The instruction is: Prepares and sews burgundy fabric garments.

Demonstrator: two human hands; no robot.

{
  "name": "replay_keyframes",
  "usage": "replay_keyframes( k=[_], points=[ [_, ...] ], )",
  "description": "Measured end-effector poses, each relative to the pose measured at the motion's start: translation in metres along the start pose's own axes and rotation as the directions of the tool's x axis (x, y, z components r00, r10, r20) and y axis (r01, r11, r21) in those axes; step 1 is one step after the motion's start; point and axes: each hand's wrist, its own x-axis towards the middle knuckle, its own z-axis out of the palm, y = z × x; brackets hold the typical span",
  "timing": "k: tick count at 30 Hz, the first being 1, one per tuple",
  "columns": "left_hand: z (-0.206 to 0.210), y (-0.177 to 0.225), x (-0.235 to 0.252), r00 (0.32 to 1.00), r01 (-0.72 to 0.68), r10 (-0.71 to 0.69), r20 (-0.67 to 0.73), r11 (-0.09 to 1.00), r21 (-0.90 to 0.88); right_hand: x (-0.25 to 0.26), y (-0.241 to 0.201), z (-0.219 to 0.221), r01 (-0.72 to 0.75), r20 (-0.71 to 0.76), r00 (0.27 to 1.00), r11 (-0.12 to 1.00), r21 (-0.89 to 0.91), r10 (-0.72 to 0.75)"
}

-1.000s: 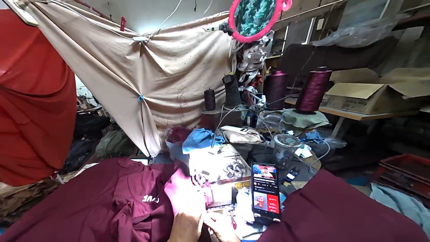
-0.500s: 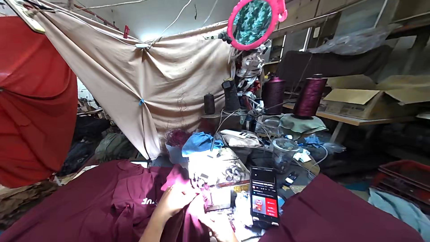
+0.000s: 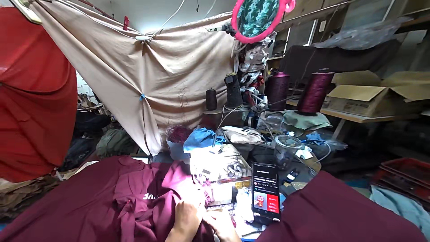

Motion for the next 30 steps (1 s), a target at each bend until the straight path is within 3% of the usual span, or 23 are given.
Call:
replay_keyframes(
  k=[2, 4, 7, 11, 13, 15, 17, 20, 24, 30],
  points=[
    [0.004, -0.002, 0.021, 0.999, 0.035, -0.035, -0.032, 0.999, 0.011, 0.012, -0.007, 0.001, -0.029, -0.028, 0.999, 1.0, -0.004, 0.029],
    [0.0, 0.0, 0.036, 0.993, 0.115, -0.115, 0.035, 0.993, 0.018, 0.023, -0.011, 0.004, -0.04, -0.087, 0.995, 0.999, 0.013, 0.041],
    [0.0, -0.008, 0.047, 0.995, 0.1, -0.099, 0.02, 0.995, -0.032, 0.026, -0.018, 0.006, -0.073, -0.109, 0.991, 0.995, 0.074, 0.081],
    [-0.014, -0.017, 0.023, 0.996, 0.063, -0.061, 0.062, 0.997, -0.038, 0.002, -0.007, -0.001, 0.059, -0.085, 0.994, 0.991, -0.118, -0.069],
    [-0.01, -0.03, -0.005, 0.998, 0.005, -0.004, -0.062, 1.0, 0.018, -0.019, -0.001, -0.007, 0.166, -0.109, 0.976, 0.965, -0.201, -0.191],
    [0.0, -0.051, -0.03, 0.981, -0.068, 0.075, -0.181, 0.997, 0.045, -0.038, 0.003, -0.01, 0.198, -0.137, 0.965, 0.965, -0.174, -0.223],
    [0.015, -0.071, -0.05, 0.921, -0.183, 0.183, -0.343, 0.983, 0.033, -0.05, 0.005, -0.012, 0.193, -0.134, 0.968, 0.971, -0.144, -0.212],
    [0.033, -0.073, -0.065, 0.822, -0.356, 0.246, -0.514, 0.926, -0.127, -0.054, 0.003, -0.008, 0.163, -0.088, 0.983, 0.987, -0.007, -0.163],
    [0.06, -0.064, -0.072, 0.733, -0.481, 0.325, -0.597, 0.869, -0.118, -0.06, 0.0, 0.003, 0.027, -0.023, 0.999, 0.98, 0.195, -0.023],
    [0.075, -0.069, -0.075, 0.687, -0.536, 0.336, -0.645, 0.833, -0.137, -0.065, 0.004, 0.004, 0.014, -0.003, 1.0, 0.963, 0.268, -0.014]
  ],
)
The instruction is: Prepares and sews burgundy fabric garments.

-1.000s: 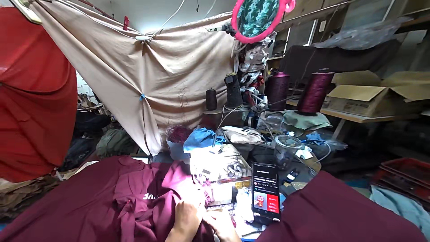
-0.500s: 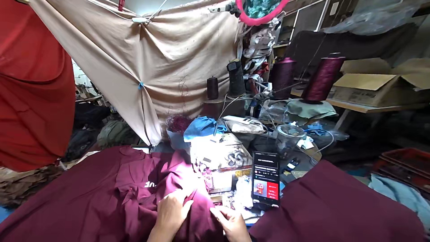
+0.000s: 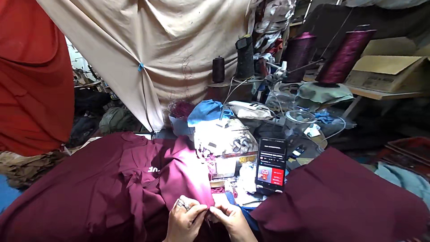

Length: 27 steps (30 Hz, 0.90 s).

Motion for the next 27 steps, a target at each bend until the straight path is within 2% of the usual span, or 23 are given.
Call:
replay_keyframes(
  k=[6, 14, 16, 18, 20, 24, 27],
  points=[
    [0.005, 0.001, -0.001, 0.997, -0.073, 0.073, -0.016, 0.997, 0.026, -0.001, -0.002, 0.004, -0.019, -0.001, 1.0, 0.999, 0.029, 0.019],
    [0.008, 0.003, -0.006, 0.983, -0.172, 0.176, -0.051, 0.983, 0.071, 0.0, -0.003, 0.002, 0.014, -0.004, 1.0, 0.999, -0.032, -0.014],
    [0.011, 0.003, -0.006, 0.983, -0.155, 0.167, -0.076, 0.978, 0.142, 0.002, -0.007, 0.003, 0.025, -0.021, 0.999, 0.998, -0.052, -0.026],
    [0.013, -0.003, 0.001, 0.987, -0.13, 0.153, -0.041, 0.934, 0.333, 0.004, -0.012, 0.005, 0.057, -0.025, 0.998, 0.995, -0.076, -0.059],
    [0.013, -0.013, 0.014, 0.986, -0.143, 0.166, -0.015, 0.887, 0.44, 0.006, -0.011, 0.004, 0.106, -0.023, 0.994, 0.987, -0.125, -0.109],
    [0.01, -0.015, 0.05, 0.99, -0.13, 0.079, 0.116, 0.827, 0.548, 0.008, 0.013, -0.004, 0.09, -0.051, 0.993, 0.953, -0.29, -0.11],
    [0.018, -0.012, 0.056, 0.972, -0.152, 0.009, 0.234, 0.783, 0.604, 0.004, 0.027, -0.005, 0.046, -0.085, 0.993, 0.945, -0.323, -0.078]
  ],
)
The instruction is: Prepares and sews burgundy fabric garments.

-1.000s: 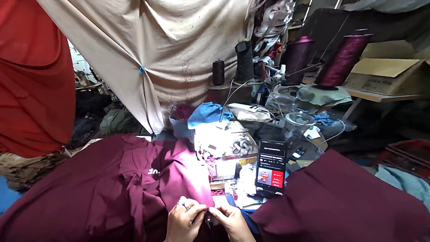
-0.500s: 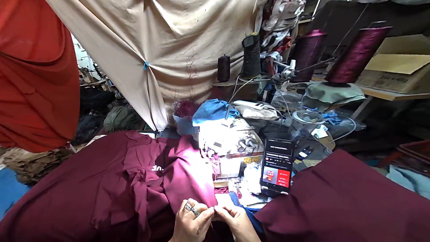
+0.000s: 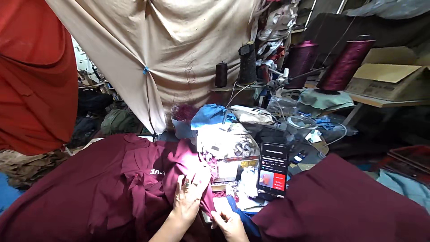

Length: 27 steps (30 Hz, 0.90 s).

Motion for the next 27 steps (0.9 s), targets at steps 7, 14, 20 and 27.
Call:
replay_keyframes(
  k=[7, 14, 20, 27],
  points=[
    [0.005, -0.006, 0.002, 0.996, -0.043, 0.042, 0.077, 0.999, 0.012, 0.01, -0.001, 0.004, 0.03, -0.069, 0.997, 0.999, -0.04, -0.033],
    [0.016, -0.029, 0.01, 0.992, -0.119, 0.108, -0.068, 0.975, -0.186, 0.08, -0.025, 0.01, 0.016, -0.08, 0.997, 1.0, -0.016, -0.018],
    [0.017, -0.042, 0.032, 0.993, -0.116, 0.108, -0.042, 0.935, -0.335, 0.112, -0.037, 0.022, -0.05, -0.12, 0.991, 0.997, 0.056, 0.057],
    [0.012, -0.039, 0.054, 0.948, 0.069, 0.034, 0.315, 0.948, -0.311, 0.118, -0.026, 0.02, 0.016, -0.112, 0.994, 0.997, 0.078, -0.007]
  ],
)
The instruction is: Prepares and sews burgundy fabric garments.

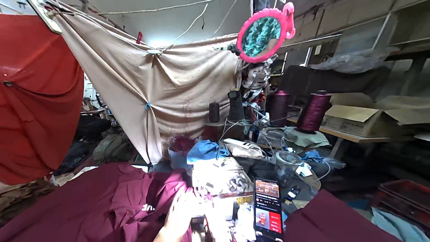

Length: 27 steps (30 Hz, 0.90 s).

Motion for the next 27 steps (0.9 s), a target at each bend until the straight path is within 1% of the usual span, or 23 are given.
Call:
replay_keyframes(
  k=[2, 4, 6, 9, 10, 11, 13, 14, 15, 16, 17, 18, 19, 20, 21, 22, 23, 24, 25, 27],
  points=[
    [0.002, 0.002, 0.012, 0.994, 0.065, -0.069, 0.086, 0.996, 0.055, 0.001, 0.003, 0.0, -0.008, -0.004, 1.0, 1.0, -0.014, 0.008],
    [0.0, 0.004, 0.021, 0.973, 0.131, -0.139, 0.184, 0.99, 0.051, 0.001, 0.001, 0.001, -0.034, 0.0, 0.999, 0.999, 0.008, 0.034],
    [-0.003, 0.007, 0.024, 0.958, 0.164, -0.167, 0.231, 0.986, 0.031, 0.0, 0.001, 0.0, -0.047, 0.009, 0.999, 0.998, 0.052, 0.046],
    [-0.003, 0.008, 0.019, 0.957, 0.178, -0.182, 0.227, 0.983, 0.038, -0.002, 0.004, -0.001, 0.001, 0.043, 0.999, 0.995, 0.096, -0.005],
    [-0.003, 0.009, 0.017, 0.954, 0.191, -0.198, 0.227, 0.98, 0.053, -0.002, 0.007, -0.002, 0.026, 0.027, 0.999, 0.997, 0.073, -0.028],
    [-0.004, 0.011, 0.014, 0.956, 0.195, -0.204, 0.21, 0.979, 0.062, -0.002, 0.011, -0.004, 0.071, 0.006, 0.997, 0.997, 0.027, -0.071],
    [-0.007, 0.013, 0.003, 0.97, 0.197, -0.196, 0.142, 0.98, 0.004, -0.001, 0.016, -0.008, 0.148, 0.014, 0.989, 0.987, -0.062, -0.148],
    [-0.009, 0.014, -0.005, 0.973, 0.206, -0.199, 0.12, 0.977, -0.046, -0.006, 0.008, -0.007, 0.172, -0.009, 0.985, 0.976, -0.134, -0.175],
    [-0.011, 0.014, -0.012, 0.974, 0.207, -0.198, 0.111, 0.975, -0.081, -0.012, -0.002, -0.005, 0.197, -0.041, 0.975, 0.939, -0.28, -0.217],
    [-0.014, 0.016, -0.02, 0.976, 0.204, -0.194, 0.099, 0.972, -0.112, -0.019, -0.009, -0.004, 0.257, -0.025, 0.957, 0.883, -0.393, -0.29],
    [-0.019, 0.02, -0.029, 0.981, 0.189, -0.181, 0.065, 0.97, -0.152, -0.024, -0.009, -0.003, 0.342, 0.017, 0.927, 0.829, -0.443, -0.374],
    [-0.025, 0.026, -0.036, 0.988, 0.153, -0.151, 0.021, 0.971, -0.185, -0.029, -0.008, -0.004, 0.398, 0.078, 0.909, 0.795, -0.458, -0.41],
    [-0.034, 0.033, -0.042, 0.991, 0.136, -0.133, 0.031, 0.974, -0.182, -0.035, -0.008, -0.007, 0.391, 0.157, 0.919, 0.794, -0.465, -0.361],
    [-0.046, 0.043, -0.047, 0.986, 0.15, -0.137, 0.09, 0.977, -0.152, -0.037, -0.008, -0.011, 0.366, 0.255, 0.927, 0.805, -0.467, -0.274],
    [-0.056, 0.053, -0.052, 0.974, 0.171, -0.151, 0.168, 0.979, -0.111, -0.037, -0.008, -0.014, 0.363, 0.336, 0.917, 0.797, -0.483, -0.214],
    [-0.063, 0.06, -0.057, 0.964, 0.168, -0.146, 0.22, 0.982, -0.084, -0.038, -0.009, -0.017, 0.371, 0.381, 0.906, 0.784, -0.497, -0.187],
    [-0.069, 0.067, -0.061, 0.947, 0.178, -0.155, 0.282, 0.982, -0.057, -0.037, -0.008, -0.018, 0.404, 0.405, 0.891, 0.766, -0.499, -0.206],
    [-0.072, 0.071, -0.065, 0.94, 0.168, -0.147, 0.308, 0.985, -0.04, -0.037, -0.008, -0.019, 0.438, 0.429, 0.874, 0.749, -0.497, -0.227],
    [-0.076, 0.075, -0.069, 0.931, 0.164, -0.141, 0.336, 0.986, -0.041, -0.037, -0.007, -0.021, 0.462, 0.44, 0.864, 0.732, -0.5, -0.245],
    [-0.091, 0.085, -0.07, 0.894, 0.191, -0.137, 0.426, 0.978, -0.085, -0.041, -0.01, -0.026, 0.473, 0.43, 0.861, 0.737, -0.482, -0.271]
  ],
)
